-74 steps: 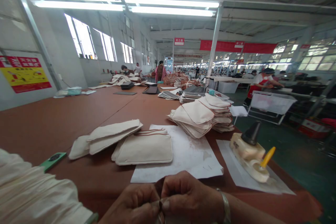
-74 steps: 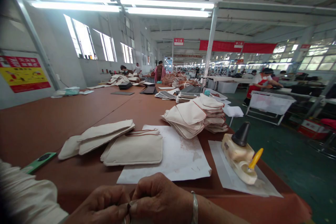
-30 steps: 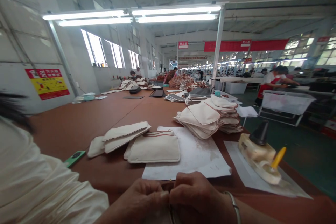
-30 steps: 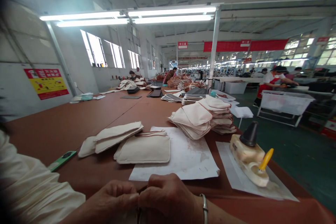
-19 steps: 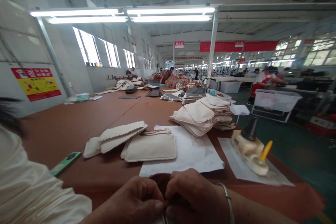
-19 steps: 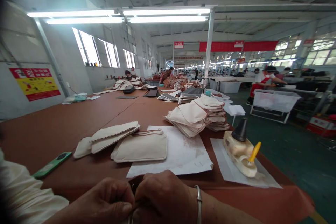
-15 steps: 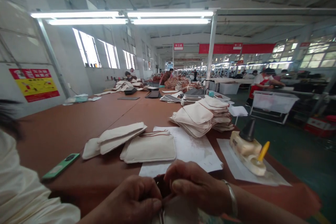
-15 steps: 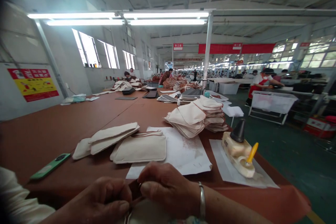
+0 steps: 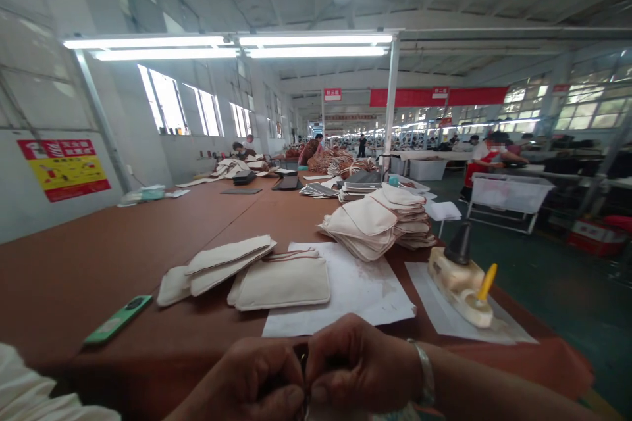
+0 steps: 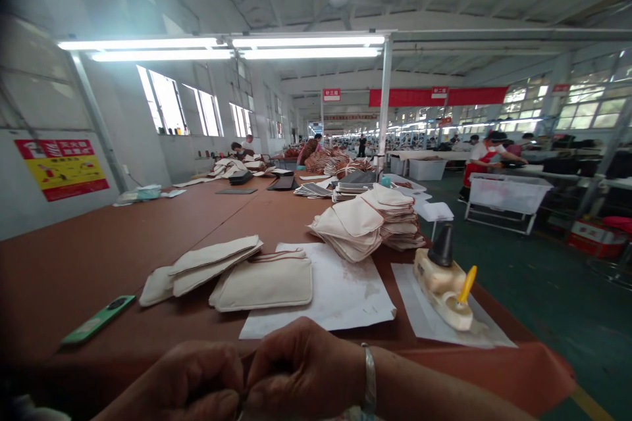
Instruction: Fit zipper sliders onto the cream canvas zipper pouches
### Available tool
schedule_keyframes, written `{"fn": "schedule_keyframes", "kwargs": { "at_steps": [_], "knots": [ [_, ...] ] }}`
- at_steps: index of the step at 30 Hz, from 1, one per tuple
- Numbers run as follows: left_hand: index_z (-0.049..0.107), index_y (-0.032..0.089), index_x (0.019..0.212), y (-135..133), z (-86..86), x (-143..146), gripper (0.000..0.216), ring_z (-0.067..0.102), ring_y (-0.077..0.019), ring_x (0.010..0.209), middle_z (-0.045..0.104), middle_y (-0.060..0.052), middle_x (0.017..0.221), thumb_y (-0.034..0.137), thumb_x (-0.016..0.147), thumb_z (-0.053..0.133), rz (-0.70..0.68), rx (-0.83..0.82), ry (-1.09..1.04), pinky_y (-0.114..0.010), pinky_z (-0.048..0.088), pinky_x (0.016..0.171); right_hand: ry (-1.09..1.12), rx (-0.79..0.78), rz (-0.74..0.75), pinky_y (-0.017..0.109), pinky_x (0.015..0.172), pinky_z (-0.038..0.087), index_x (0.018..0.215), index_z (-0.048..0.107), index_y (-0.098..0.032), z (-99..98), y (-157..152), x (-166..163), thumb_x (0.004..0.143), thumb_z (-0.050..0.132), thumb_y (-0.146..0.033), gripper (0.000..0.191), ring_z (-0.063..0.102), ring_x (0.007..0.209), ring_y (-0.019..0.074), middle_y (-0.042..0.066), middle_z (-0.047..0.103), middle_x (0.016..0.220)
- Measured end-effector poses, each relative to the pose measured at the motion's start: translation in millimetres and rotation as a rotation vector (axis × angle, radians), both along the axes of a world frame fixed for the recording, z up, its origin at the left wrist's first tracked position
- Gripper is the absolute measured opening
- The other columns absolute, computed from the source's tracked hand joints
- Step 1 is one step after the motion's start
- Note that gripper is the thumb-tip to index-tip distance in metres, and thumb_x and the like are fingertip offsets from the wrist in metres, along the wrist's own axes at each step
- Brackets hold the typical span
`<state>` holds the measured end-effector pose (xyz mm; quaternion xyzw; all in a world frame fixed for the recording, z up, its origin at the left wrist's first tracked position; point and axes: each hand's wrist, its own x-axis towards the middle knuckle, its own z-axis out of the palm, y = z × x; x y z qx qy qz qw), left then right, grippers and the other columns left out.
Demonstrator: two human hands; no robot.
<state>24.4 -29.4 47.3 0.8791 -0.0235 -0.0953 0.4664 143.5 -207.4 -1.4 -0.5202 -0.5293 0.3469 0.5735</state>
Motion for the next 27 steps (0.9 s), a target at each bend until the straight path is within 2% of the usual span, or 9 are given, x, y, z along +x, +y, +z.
{"fn": "schedule_keyframes", "kwargs": {
  "at_steps": [5, 8, 10, 12, 14, 16, 21, 23, 27],
  "knots": [
    [0.059, 0.014, 0.069, -3, 1.3, -1, 0.029, 0.040, -0.0129, 0.061, 0.050, 0.001, 0.064, 0.041, 0.080, 0.058, 0.045, 0.058, -0.079, -0.023, 0.030, 0.055, -0.029, -0.045, 0.082, 0.020, 0.066, 0.041, 0.087, 0.064, -0.007, 6.2, -4, 7, 0.084, 0.069, -0.042, 0.036, 0.048, 0.071, 0.0098, 0.004, 0.058, 0.081],
    [0.059, 0.014, 0.069, -2, 0.1, -1, 0.033, 0.036, -0.0114, 0.060, 0.047, 0.003, 0.063, 0.045, 0.080, 0.063, 0.098, -0.008, -0.046, -0.021, 0.027, 0.052, -0.165, -0.117, 0.056, 0.018, 0.059, 0.035, 0.083, 0.063, -0.008, 16.3, -4, 9, 0.091, 0.060, -0.047, 0.039, 0.039, 0.067, 0.0082, -0.002, 0.047, 0.071],
    [0.061, 0.014, 0.074, 1, 1.7, -3, 0.037, 0.035, -0.0109, 0.060, 0.048, 0.003, 0.066, 0.051, 0.077, 0.068, 0.112, -0.125, 0.004, -0.020, 0.025, 0.051, -0.177, -0.112, 0.020, 0.018, 0.055, 0.030, 0.078, 0.061, -0.009, 17.8, -2, 8, 0.090, 0.059, -0.050, 0.044, 0.035, 0.064, 0.0077, -0.003, 0.041, 0.067],
    [0.063, 0.014, 0.083, 5, 6.6, -6, 0.044, 0.036, -0.0106, 0.061, 0.052, 0.001, 0.070, 0.057, 0.076, 0.069, 0.093, -0.327, 0.086, -0.020, 0.026, 0.052, -0.142, -0.100, -0.003, 0.018, 0.053, 0.028, 0.078, 0.061, -0.008, 15.7, 0, 7, 0.087, 0.062, -0.052, 0.046, 0.034, 0.062, 0.0076, -0.003, 0.041, 0.066],
    [0.065, 0.013, 0.088, 9, 13.0, -11, 0.047, 0.037, -0.0104, 0.059, 0.055, -0.001, 0.072, 0.059, 0.082, 0.061, 0.107, -0.545, 0.177, -0.020, 0.028, 0.053, -0.120, -0.104, -0.026, 0.019, 0.052, 0.026, 0.079, 0.063, -0.006, 13.3, 0, 5, 0.086, 0.065, -0.052, 0.046, 0.033, 0.061, 0.0074, -0.003, 0.043, 0.065],
    [0.067, 0.011, 0.083, 12, 17.5, -17, 0.044, 0.037, -0.0099, 0.055, 0.054, -0.001, 0.065, 0.053, 0.087, 0.054, 0.168, -0.650, 0.233, -0.020, 0.027, 0.052, -0.116, -0.097, -0.027, 0.019, 0.051, 0.025, 0.080, 0.065, -0.005, 13.0, -1, 3, 0.086, 0.064, -0.051, 0.047, 0.033, 0.061, 0.0073, -0.002, 0.044, 0.064],
    [0.070, 0.013, 0.074, 15, 11.6, -25, 0.019, 0.039, -0.0098, 0.052, 0.053, 0.003, 0.056, 0.027, 0.063, 0.071, 0.185, -0.507, 0.266, -0.019, 0.028, 0.051, -0.135, -0.091, 0.001, 0.020, 0.054, 0.030, 0.086, 0.068, -0.003, 21.4, -4, -2, 0.088, 0.062, -0.052, 0.049, 0.039, 0.063, 0.0082, 0.002, 0.054, 0.070],
    [0.068, 0.013, 0.075, 14, 6.2, -25, 0.023, 0.041, -0.0102, 0.055, 0.054, 0.002, 0.059, 0.029, 0.058, 0.073, 0.144, -0.492, 0.252, -0.020, 0.029, 0.053, -0.148, -0.116, -0.013, 0.020, 0.053, 0.029, 0.084, 0.067, -0.003, 25.0, -5, -3, 0.087, 0.063, -0.053, 0.050, 0.037, 0.061, 0.0077, 0.001, 0.051, 0.067],
    [0.063, 0.013, 0.074, 11, 0.9, -23, 0.034, 0.038, -0.0095, 0.055, 0.052, 0.003, 0.060, 0.042, 0.061, 0.076, 0.064, -0.447, 0.163, -0.020, 0.026, 0.051, -0.170, -0.109, -0.033, 0.020, 0.055, 0.030, 0.083, 0.067, -0.005, 26.6, -7, -2, 0.086, 0.065, -0.052, 0.048, 0.037, 0.062, 0.0081, 0.000, 0.050, 0.066]
  ]
}}
